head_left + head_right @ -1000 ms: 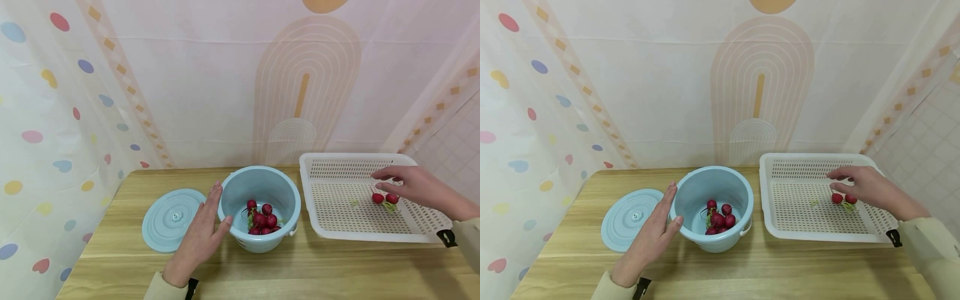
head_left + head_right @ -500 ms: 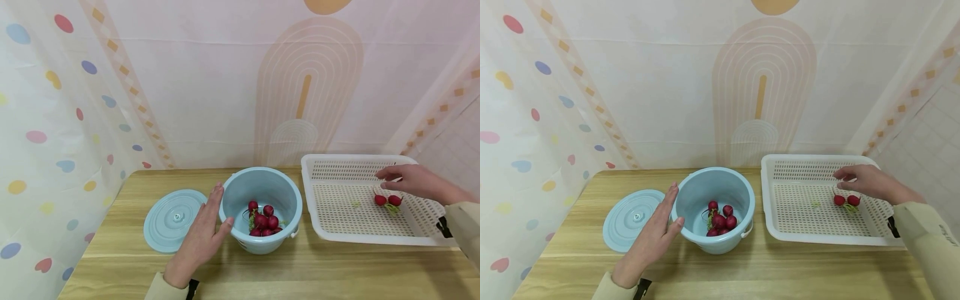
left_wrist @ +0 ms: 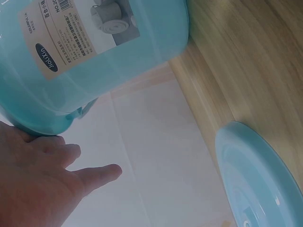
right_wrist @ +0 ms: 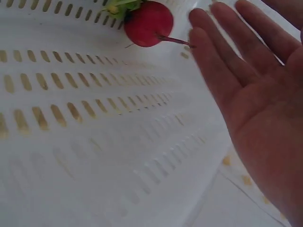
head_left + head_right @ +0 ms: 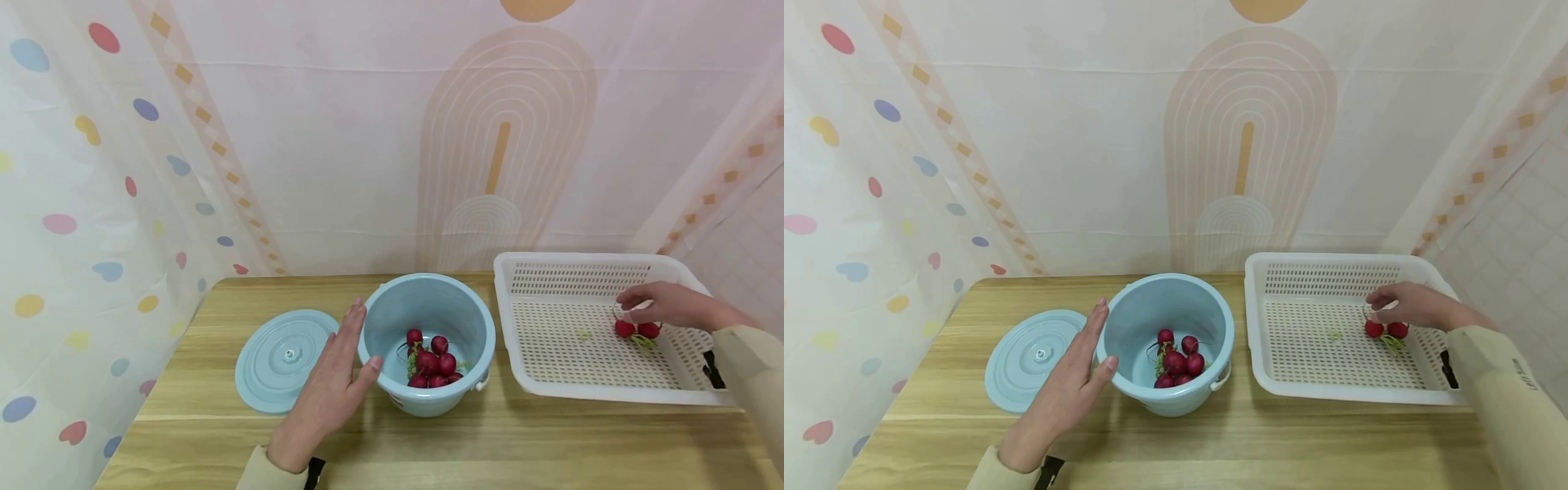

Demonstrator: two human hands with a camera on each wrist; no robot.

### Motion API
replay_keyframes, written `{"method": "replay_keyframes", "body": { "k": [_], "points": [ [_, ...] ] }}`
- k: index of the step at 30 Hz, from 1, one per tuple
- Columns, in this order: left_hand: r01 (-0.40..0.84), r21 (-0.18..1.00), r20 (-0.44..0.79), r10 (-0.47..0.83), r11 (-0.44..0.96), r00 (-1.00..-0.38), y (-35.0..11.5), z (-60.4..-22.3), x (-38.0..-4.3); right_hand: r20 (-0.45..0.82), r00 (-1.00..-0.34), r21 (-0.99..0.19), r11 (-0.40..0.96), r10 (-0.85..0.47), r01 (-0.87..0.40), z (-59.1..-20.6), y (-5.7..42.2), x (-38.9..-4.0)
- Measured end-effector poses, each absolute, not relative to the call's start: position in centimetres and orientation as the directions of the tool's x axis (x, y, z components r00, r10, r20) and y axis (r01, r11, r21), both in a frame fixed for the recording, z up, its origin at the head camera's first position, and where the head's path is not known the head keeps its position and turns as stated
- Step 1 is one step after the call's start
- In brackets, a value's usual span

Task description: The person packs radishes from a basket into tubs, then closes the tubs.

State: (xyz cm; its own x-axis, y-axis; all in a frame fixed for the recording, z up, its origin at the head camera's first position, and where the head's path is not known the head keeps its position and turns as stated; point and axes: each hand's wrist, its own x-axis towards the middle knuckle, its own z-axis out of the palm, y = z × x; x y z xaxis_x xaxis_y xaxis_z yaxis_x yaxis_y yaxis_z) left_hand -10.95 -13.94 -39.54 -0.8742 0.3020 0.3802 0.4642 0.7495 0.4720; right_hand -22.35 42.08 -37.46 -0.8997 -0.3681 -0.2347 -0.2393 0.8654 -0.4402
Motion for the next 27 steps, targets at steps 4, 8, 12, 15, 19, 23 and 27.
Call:
{"method": "replay_keyframes", "body": {
  "k": [4,8,12,15,19,23,27],
  "points": [
    [0.470,0.470,0.386,0.305,0.748,-0.871,-13.9,-39.6,-11.0,-0.272,-0.895,-0.441,0.873,-0.353,-0.210,-37.9,42.1,-22.3],
    [0.474,0.464,0.395,0.304,0.748,-0.867,-13.9,-39.7,-11.0,-0.274,-0.892,-0.453,0.866,-0.359,-0.209,-38.1,41.8,-22.3],
    [0.475,0.462,0.399,0.302,0.749,-0.866,-14.0,-39.8,-11.0,-0.271,-0.883,-0.490,0.844,-0.384,-0.217,-38.3,41.7,-22.4],
    [0.471,0.464,0.397,0.299,0.750,-0.868,-14.0,-39.8,-11.0,-0.284,-0.873,-0.519,0.829,-0.396,-0.207,-38.5,41.6,-22.4],
    [0.469,0.467,0.398,0.296,0.749,-0.869,-13.9,-39.9,-11.1,-0.320,-0.859,-0.516,0.834,-0.399,-0.195,-38.9,41.5,-22.3],
    [0.470,0.467,0.399,0.296,0.749,-0.868,-13.9,-40.0,-11.1,-0.342,-0.852,-0.501,0.844,-0.397,-0.192,-39.3,41.5,-22.2],
    [0.470,0.467,0.398,0.296,0.749,-0.868,-13.9,-40.0,-11.1,-0.339,-0.846,-0.503,0.839,-0.412,-0.207,-39.5,41.6,-22.3]
  ]
}}
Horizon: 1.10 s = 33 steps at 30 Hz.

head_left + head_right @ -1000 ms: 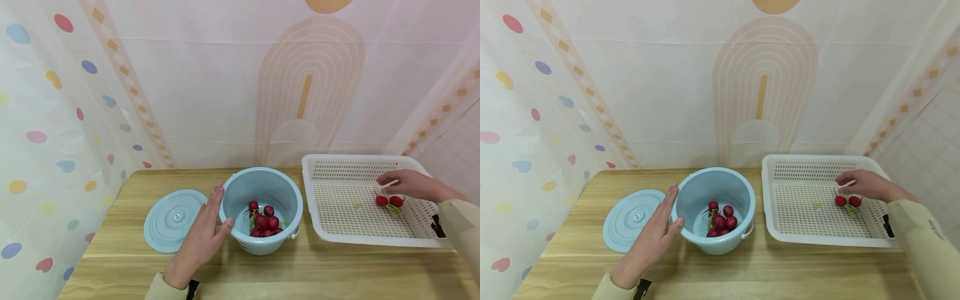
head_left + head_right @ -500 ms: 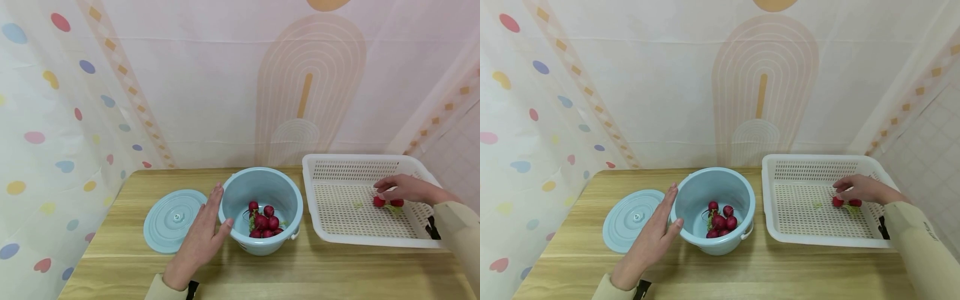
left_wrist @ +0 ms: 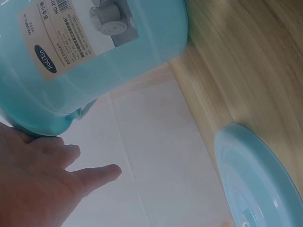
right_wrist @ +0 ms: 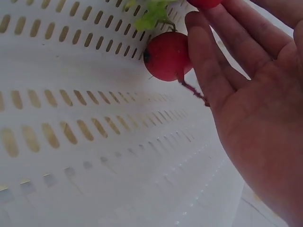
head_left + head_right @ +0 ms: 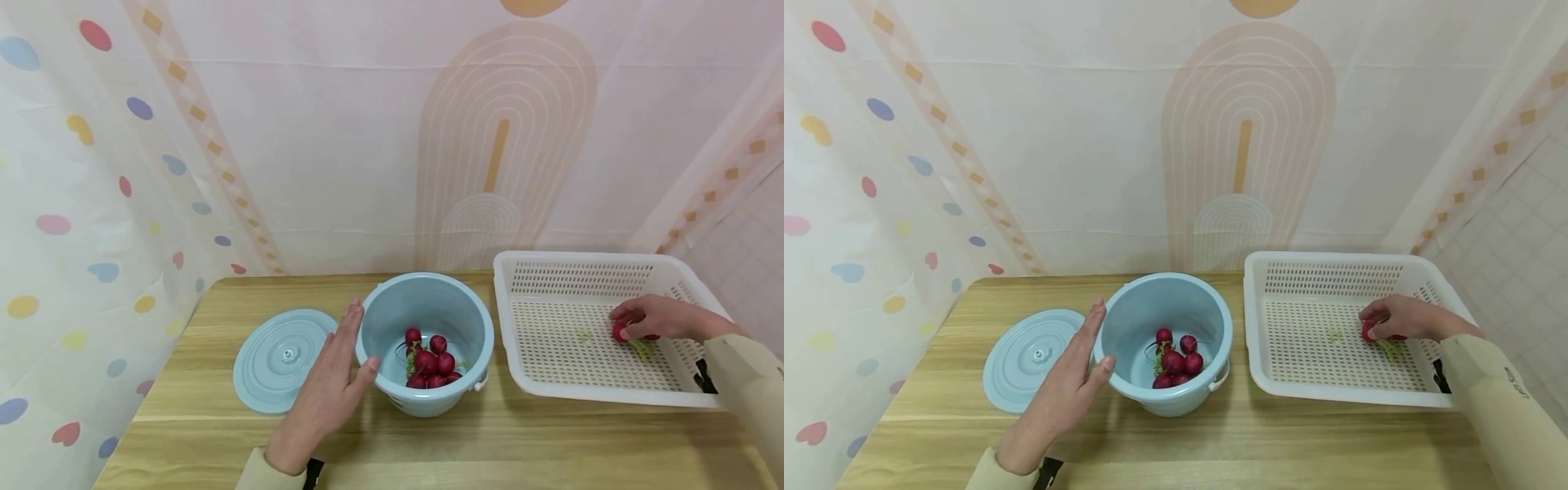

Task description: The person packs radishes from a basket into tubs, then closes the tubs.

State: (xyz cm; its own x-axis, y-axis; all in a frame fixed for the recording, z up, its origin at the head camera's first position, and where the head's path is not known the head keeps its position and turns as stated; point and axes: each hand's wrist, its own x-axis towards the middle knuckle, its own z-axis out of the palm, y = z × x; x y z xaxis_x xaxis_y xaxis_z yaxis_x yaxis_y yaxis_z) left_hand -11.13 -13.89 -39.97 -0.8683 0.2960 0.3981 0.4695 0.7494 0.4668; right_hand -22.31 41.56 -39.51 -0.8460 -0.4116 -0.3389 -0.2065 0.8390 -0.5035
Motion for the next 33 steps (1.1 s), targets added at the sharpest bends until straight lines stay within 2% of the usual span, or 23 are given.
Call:
{"method": "replay_keyframes", "body": {
  "k": [13,26,33],
  "points": [
    [0.462,0.466,0.390,0.294,0.754,-0.873,-13.9,-40.0,-11.1,-0.323,-0.862,-0.487,0.850,-0.390,-0.202,-39.2,41.1,-22.3],
    [0.455,0.468,0.379,0.293,0.758,-0.878,-13.7,-39.7,-11.1,-0.108,-0.905,-0.465,0.826,-0.411,-0.319,-35.1,39.8,-21.6],
    [0.449,0.473,0.372,0.290,0.758,-0.882,-13.7,-39.6,-11.0,-0.025,-0.917,-0.481,0.809,-0.397,-0.338,-33.2,38.6,-20.7]
  ]
}}
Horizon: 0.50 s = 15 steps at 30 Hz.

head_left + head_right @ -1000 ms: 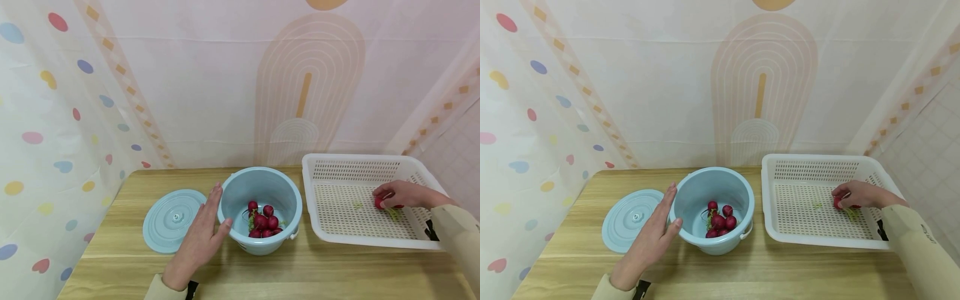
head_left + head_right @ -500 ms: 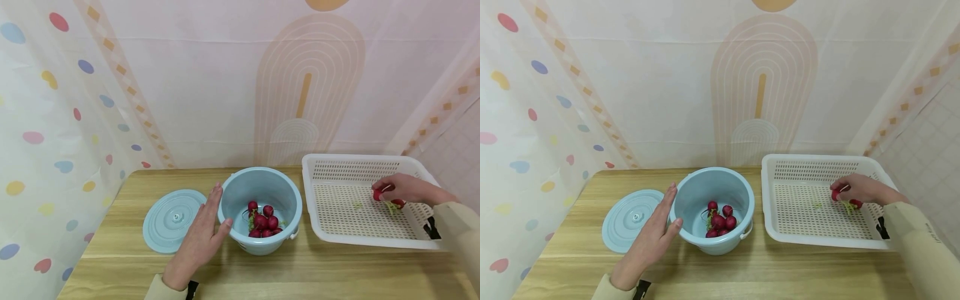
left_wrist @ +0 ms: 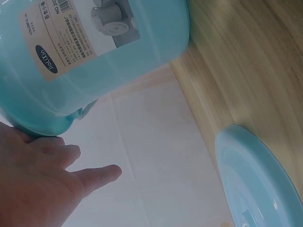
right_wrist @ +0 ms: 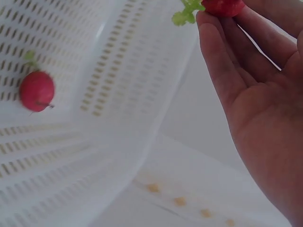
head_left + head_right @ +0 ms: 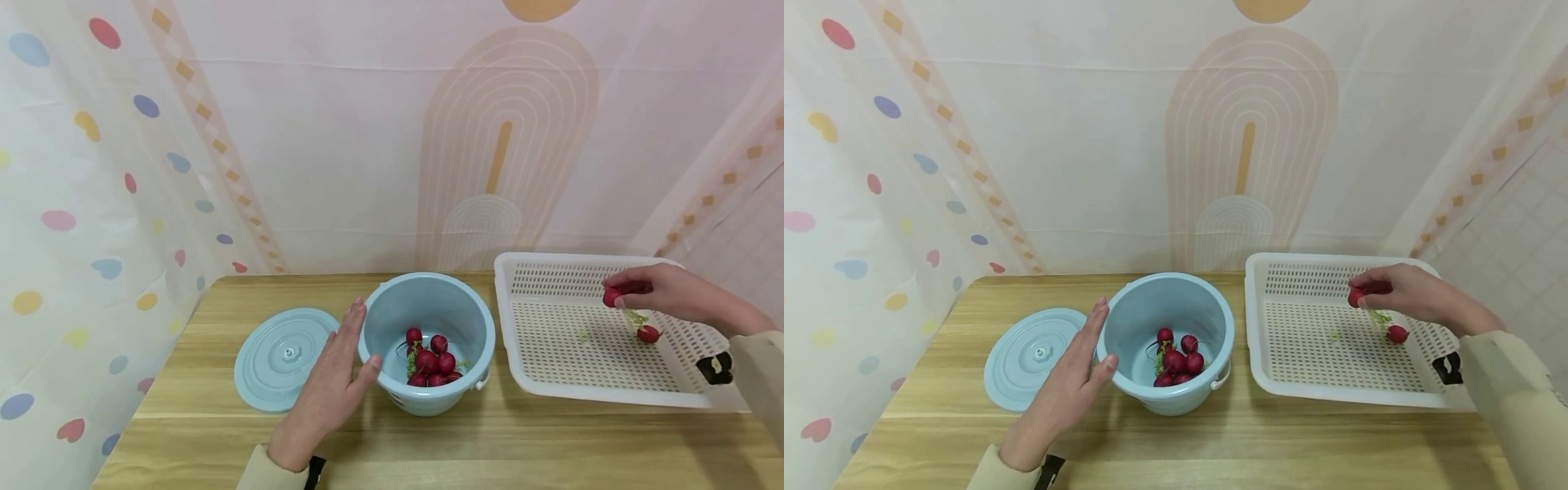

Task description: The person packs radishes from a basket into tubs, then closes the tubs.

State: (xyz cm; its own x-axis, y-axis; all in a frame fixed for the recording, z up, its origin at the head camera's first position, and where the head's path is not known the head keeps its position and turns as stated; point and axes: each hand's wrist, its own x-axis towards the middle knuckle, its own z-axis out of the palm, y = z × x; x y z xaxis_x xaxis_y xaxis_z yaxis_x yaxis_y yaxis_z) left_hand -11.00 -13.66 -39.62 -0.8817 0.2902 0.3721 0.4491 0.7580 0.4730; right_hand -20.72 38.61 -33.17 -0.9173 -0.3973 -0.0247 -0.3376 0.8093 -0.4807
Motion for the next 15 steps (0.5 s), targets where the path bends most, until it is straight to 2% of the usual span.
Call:
{"method": "replay_keyframes", "body": {
  "k": [8,15],
  "points": [
    [0.452,0.476,0.380,0.287,0.755,-0.879,-13.5,-39.7,-11.1,0.034,-0.930,-0.520,0.788,-0.365,-0.328,-31.6,37.1,-19.3],
    [0.451,0.469,0.378,0.289,0.759,-0.879,-13.5,-39.8,-11.1,0.181,-0.914,-0.565,0.722,-0.363,-0.399,-31.4,35.8,-18.0]
  ]
}}
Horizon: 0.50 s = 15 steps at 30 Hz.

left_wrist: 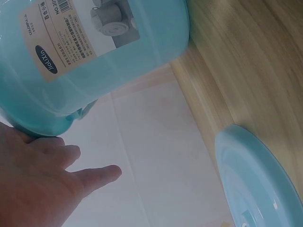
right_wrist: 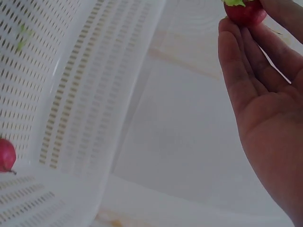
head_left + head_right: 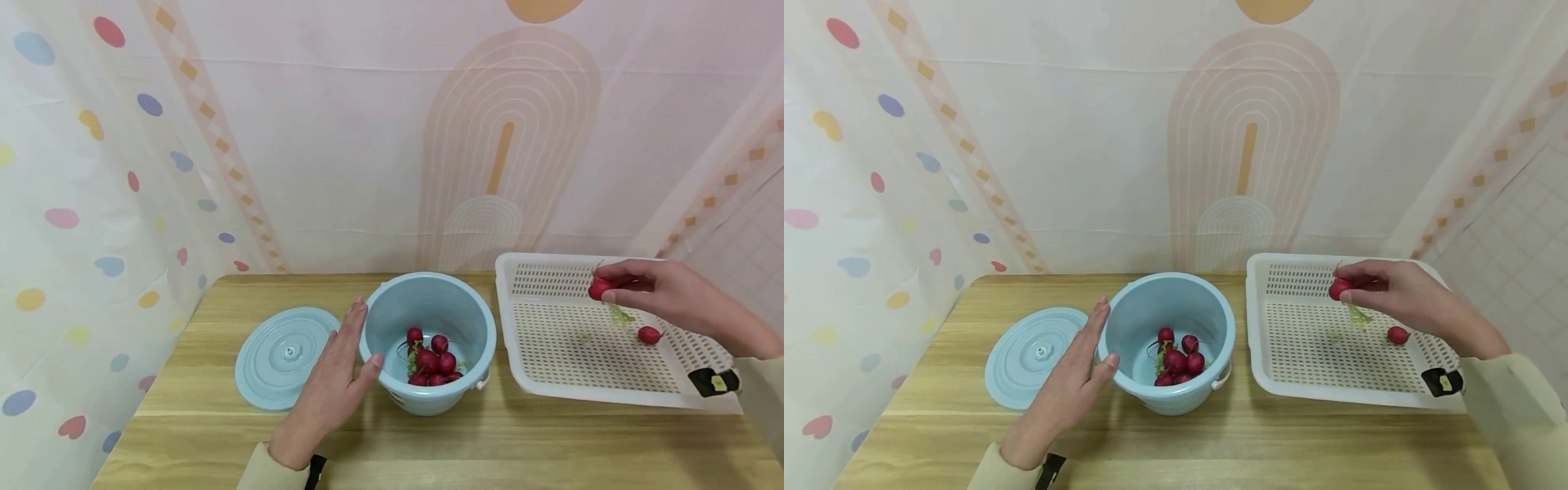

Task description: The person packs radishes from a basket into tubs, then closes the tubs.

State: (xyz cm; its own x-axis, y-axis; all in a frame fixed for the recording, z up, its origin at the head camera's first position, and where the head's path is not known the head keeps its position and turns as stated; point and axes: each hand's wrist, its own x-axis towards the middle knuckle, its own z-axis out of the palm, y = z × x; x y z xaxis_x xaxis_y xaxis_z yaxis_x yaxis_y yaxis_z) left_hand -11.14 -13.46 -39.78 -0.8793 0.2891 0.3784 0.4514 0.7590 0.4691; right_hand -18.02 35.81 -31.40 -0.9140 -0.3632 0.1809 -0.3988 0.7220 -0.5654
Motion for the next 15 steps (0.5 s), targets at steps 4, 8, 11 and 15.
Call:
{"method": "replay_keyframes", "body": {
  "k": [4,8,11,15],
  "points": [
    [0.453,0.471,0.379,0.291,0.757,-0.879,-13.4,-39.7,-11.2,0.232,-0.906,-0.585,0.694,-0.353,-0.420,-31.2,35.1,-17.3],
    [0.454,0.473,0.380,0.290,0.755,-0.878,-13.3,-39.6,-11.2,0.270,-0.897,-0.624,0.646,-0.350,-0.440,-30.9,34.3,-16.7],
    [0.456,0.469,0.381,0.292,0.756,-0.877,-13.3,-39.7,-11.3,0.302,-0.883,-0.648,0.603,-0.358,-0.466,-30.7,33.7,-16.3],
    [0.454,0.473,0.377,0.292,0.755,-0.879,-13.3,-39.7,-11.3,0.339,-0.868,-0.674,0.551,-0.362,-0.493,-30.6,32.7,-15.7]
  ]
}}
